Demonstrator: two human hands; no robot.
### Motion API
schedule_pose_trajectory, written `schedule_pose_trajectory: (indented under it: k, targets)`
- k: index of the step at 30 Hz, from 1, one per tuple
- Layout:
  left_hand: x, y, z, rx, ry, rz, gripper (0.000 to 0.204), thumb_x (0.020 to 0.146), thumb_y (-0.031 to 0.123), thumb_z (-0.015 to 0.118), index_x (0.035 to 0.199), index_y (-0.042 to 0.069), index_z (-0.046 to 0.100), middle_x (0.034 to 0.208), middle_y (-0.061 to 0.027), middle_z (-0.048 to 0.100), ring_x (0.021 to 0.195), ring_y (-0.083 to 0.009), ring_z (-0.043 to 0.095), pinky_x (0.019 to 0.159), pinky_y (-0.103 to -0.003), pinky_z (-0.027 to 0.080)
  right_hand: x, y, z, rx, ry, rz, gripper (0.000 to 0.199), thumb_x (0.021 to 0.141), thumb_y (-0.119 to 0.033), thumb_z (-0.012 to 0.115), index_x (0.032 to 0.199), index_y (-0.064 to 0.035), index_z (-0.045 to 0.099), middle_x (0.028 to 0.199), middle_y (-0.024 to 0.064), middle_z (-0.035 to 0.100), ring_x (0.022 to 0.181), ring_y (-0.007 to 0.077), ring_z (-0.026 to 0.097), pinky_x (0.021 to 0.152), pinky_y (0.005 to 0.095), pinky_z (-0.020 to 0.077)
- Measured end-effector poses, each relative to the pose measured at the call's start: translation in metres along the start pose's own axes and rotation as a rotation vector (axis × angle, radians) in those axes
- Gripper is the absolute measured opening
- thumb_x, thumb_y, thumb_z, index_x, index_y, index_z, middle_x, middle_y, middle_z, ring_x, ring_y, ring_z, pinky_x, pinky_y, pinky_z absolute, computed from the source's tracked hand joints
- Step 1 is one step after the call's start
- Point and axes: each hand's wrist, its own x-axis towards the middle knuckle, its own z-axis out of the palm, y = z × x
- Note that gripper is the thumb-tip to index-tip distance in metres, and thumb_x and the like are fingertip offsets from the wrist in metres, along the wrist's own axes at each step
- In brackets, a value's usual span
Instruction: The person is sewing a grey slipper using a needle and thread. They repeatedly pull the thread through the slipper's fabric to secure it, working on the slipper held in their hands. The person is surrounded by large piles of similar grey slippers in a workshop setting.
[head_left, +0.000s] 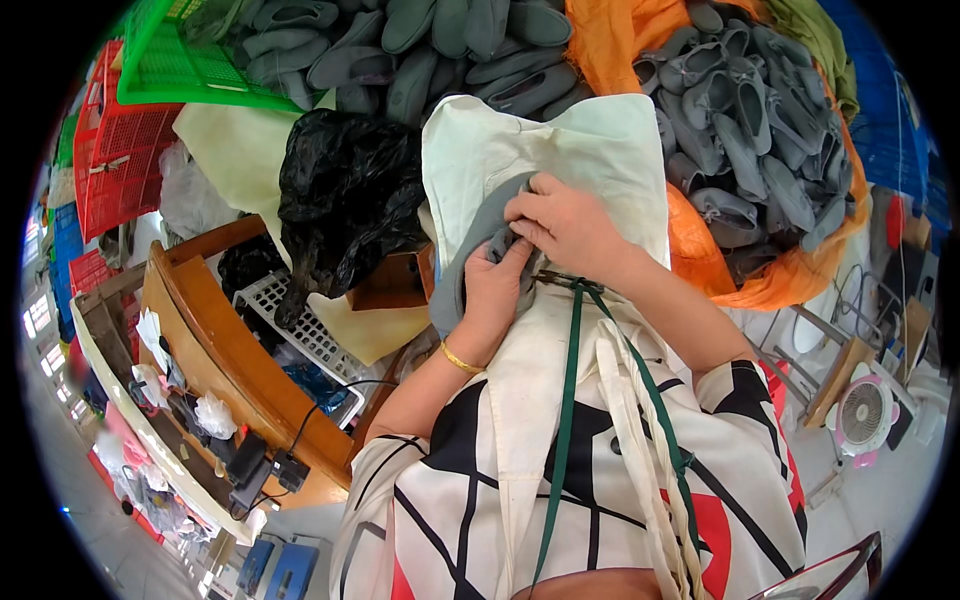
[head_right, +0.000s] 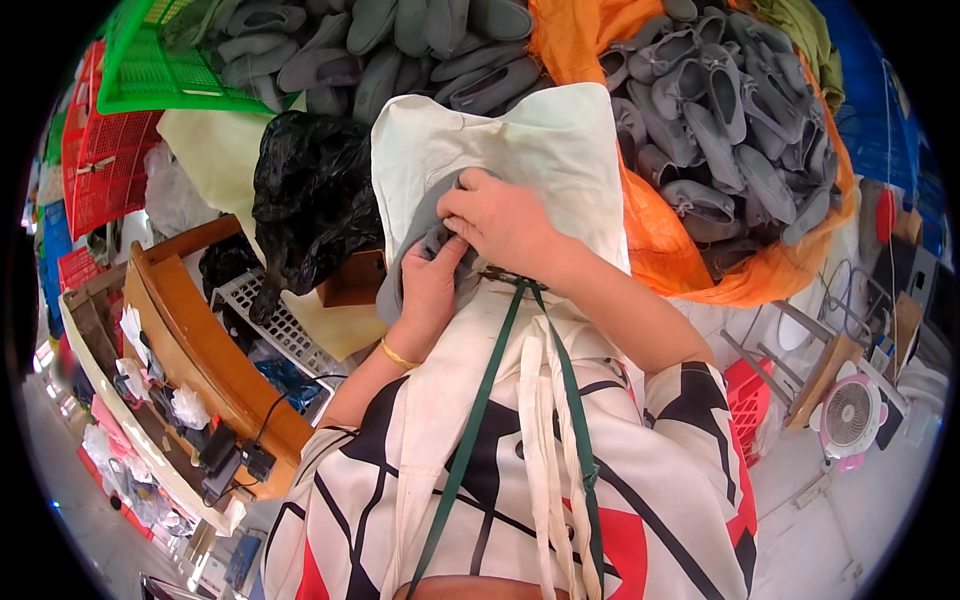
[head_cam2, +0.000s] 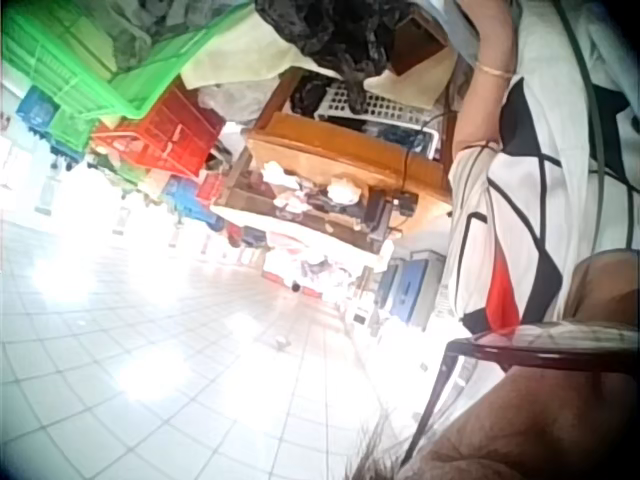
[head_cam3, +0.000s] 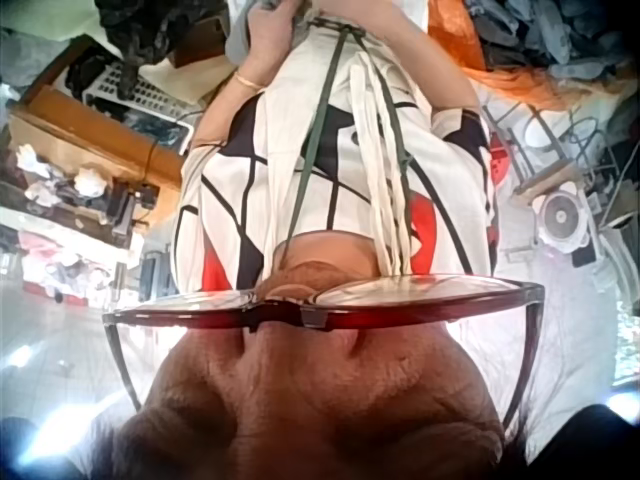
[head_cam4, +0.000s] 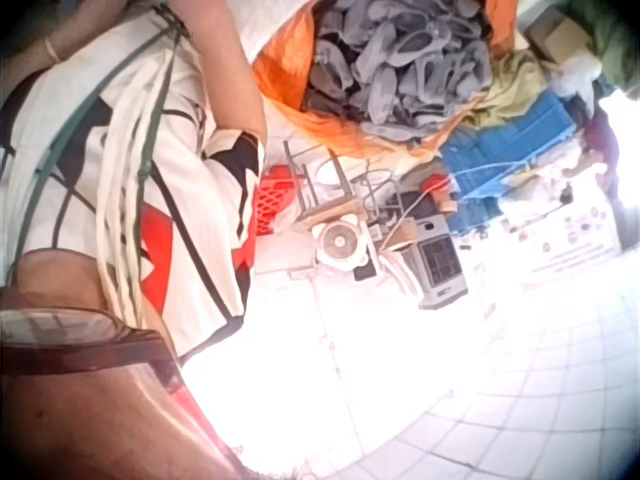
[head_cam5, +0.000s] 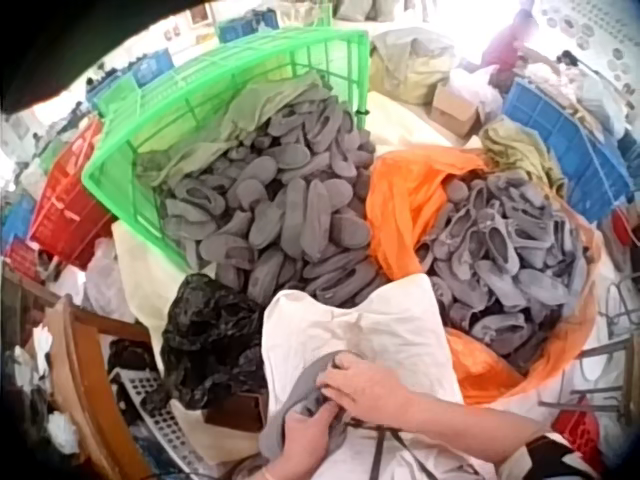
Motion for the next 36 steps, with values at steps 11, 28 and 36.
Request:
schedule_pose_trajectory:
  k: [11, 28, 36]
  targets:
    - [0.031, 0.058, 0.017, 1.080, -0.446, 0.428, 0.021, 0.088, 0.016, 0.069, 0.078, -0.002, 0.061, 0.066, -0.0182, 0.056, 0.056, -0.0280, 0.051, 0.057, -0.037, 0.044, -0.024, 0.001, -0.025, 1.114, 0.321, 0.497, 0.013, 0.101, -0.018, 0.054, 0.097, -0.0063, 0.055, 0.076, 0.0035, 0.060, 0.056, 0.0095, 0.055, 0.053, 0.0239, 0.0437]
    - [0.044, 0.043, 0.032, 0.660, -0.481, 0.072, 0.032, 0.100, 0.034, 0.061, 0.086, 0.005, 0.064, 0.060, 0.0032, 0.052, 0.052, -0.0065, 0.047, 0.049, -0.025, 0.037, -0.141, 0.108, -0.075, 1.472, 1.136, 0.518, 0.012, 0.099, -0.012, 0.057, 0.089, -0.0062, 0.053, 0.067, -0.0018, 0.044, 0.060, 0.0111, 0.045, 0.095, 0.0442, 0.0533]
    - [0.035, -0.007, 0.004, 1.128, -0.226, 0.702, 0.035, 0.098, 0.036, 0.064, 0.085, 0.003, 0.061, 0.060, -0.0011, 0.049, 0.055, -0.0101, 0.048, 0.052, -0.028, 0.040, -0.168, 0.129, -0.087, 1.263, 1.312, 0.263, 0.010, 0.098, -0.009, 0.059, 0.091, -0.0054, 0.053, 0.067, 0.0007, 0.048, 0.061, 0.0110, 0.047, 0.105, 0.0517, 0.0469]
